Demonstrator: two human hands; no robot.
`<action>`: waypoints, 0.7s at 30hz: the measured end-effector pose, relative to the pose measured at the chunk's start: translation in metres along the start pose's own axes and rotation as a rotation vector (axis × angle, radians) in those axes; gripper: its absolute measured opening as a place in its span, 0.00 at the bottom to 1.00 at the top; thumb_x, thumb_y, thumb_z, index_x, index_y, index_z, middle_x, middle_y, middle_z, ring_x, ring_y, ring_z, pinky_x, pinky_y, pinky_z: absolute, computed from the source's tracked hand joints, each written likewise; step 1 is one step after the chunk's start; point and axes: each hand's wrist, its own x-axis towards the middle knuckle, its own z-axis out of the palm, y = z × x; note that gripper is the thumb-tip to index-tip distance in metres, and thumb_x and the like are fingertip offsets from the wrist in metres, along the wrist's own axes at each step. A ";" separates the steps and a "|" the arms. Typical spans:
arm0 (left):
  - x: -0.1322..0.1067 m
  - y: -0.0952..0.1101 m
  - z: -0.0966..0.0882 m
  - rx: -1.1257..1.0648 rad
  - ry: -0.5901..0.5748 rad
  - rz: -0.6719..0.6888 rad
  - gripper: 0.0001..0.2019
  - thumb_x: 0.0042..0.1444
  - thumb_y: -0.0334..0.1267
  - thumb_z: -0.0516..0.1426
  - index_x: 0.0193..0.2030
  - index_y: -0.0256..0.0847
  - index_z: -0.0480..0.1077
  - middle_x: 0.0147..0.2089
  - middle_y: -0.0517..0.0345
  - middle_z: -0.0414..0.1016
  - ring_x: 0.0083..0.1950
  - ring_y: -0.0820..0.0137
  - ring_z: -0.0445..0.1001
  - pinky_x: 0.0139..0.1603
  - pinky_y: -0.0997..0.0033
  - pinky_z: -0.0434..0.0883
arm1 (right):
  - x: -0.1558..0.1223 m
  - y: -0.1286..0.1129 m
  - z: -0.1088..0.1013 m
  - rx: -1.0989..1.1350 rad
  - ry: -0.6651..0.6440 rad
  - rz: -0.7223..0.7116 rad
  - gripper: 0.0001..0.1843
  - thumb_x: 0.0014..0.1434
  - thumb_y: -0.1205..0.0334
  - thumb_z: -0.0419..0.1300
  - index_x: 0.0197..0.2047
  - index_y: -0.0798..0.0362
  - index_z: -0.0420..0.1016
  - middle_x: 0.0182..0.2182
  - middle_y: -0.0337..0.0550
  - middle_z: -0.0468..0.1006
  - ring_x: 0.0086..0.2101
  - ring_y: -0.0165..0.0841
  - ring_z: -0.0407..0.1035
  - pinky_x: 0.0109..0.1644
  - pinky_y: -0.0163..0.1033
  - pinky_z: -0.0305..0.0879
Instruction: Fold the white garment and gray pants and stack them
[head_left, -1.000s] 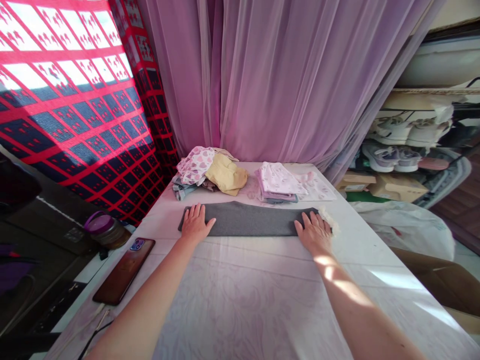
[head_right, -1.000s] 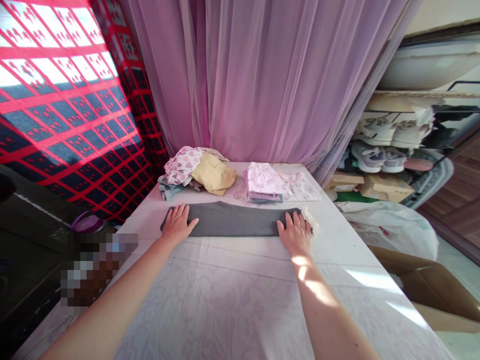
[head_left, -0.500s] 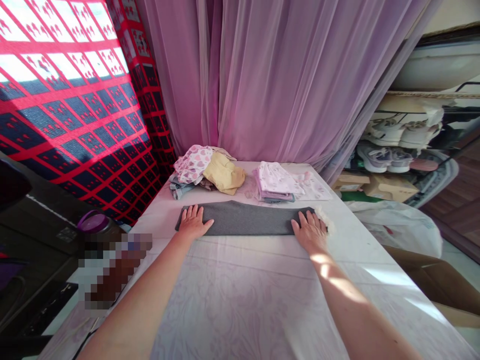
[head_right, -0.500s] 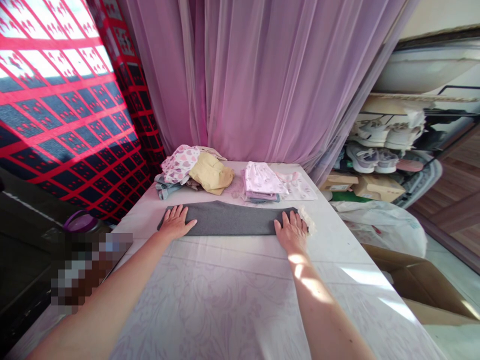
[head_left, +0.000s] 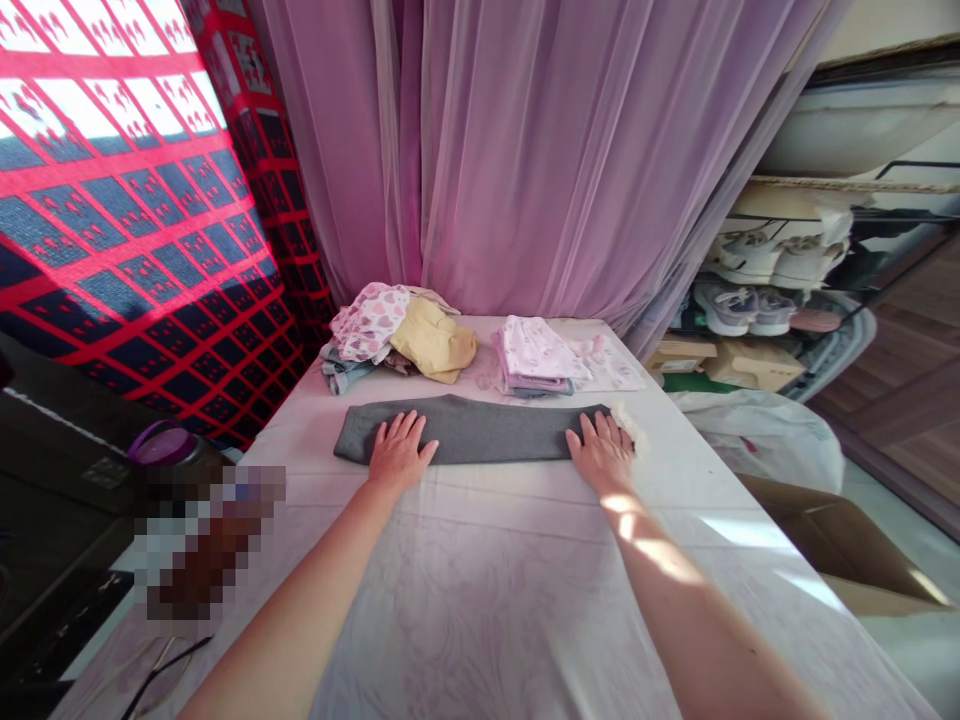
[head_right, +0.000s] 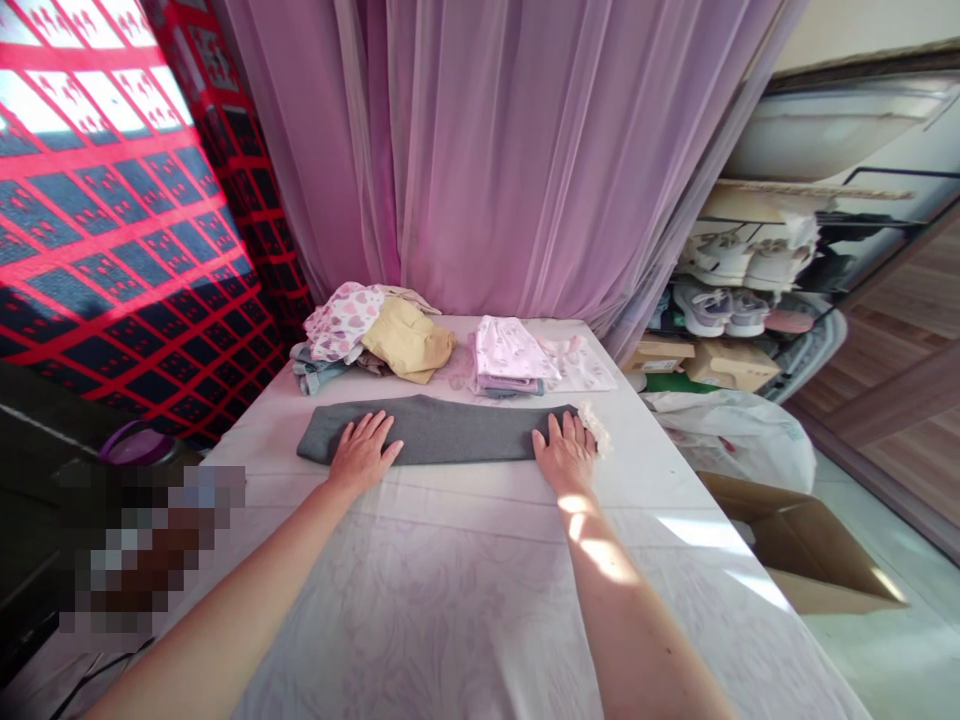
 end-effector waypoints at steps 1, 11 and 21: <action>0.000 -0.001 0.000 -0.001 0.003 0.010 0.31 0.66 0.54 0.43 0.70 0.40 0.58 0.73 0.50 0.55 0.73 0.55 0.53 0.71 0.46 0.51 | 0.000 0.000 0.000 0.002 0.008 -0.003 0.30 0.68 0.51 0.44 0.65 0.59 0.66 0.64 0.57 0.65 0.64 0.47 0.55 0.66 0.54 0.48; -0.003 -0.001 0.003 0.025 0.042 0.035 0.37 0.61 0.62 0.46 0.70 0.40 0.58 0.74 0.48 0.54 0.74 0.53 0.51 0.71 0.44 0.50 | -0.019 -0.023 -0.009 0.212 0.178 -0.218 0.26 0.69 0.56 0.44 0.65 0.51 0.66 0.65 0.51 0.65 0.64 0.43 0.56 0.67 0.57 0.47; -0.003 0.000 0.002 0.031 0.030 0.027 0.37 0.61 0.62 0.47 0.71 0.42 0.57 0.74 0.47 0.54 0.74 0.52 0.50 0.71 0.45 0.48 | -0.060 -0.107 -0.048 0.253 -0.299 -0.620 0.28 0.70 0.49 0.42 0.70 0.44 0.58 0.71 0.45 0.53 0.69 0.42 0.46 0.70 0.58 0.42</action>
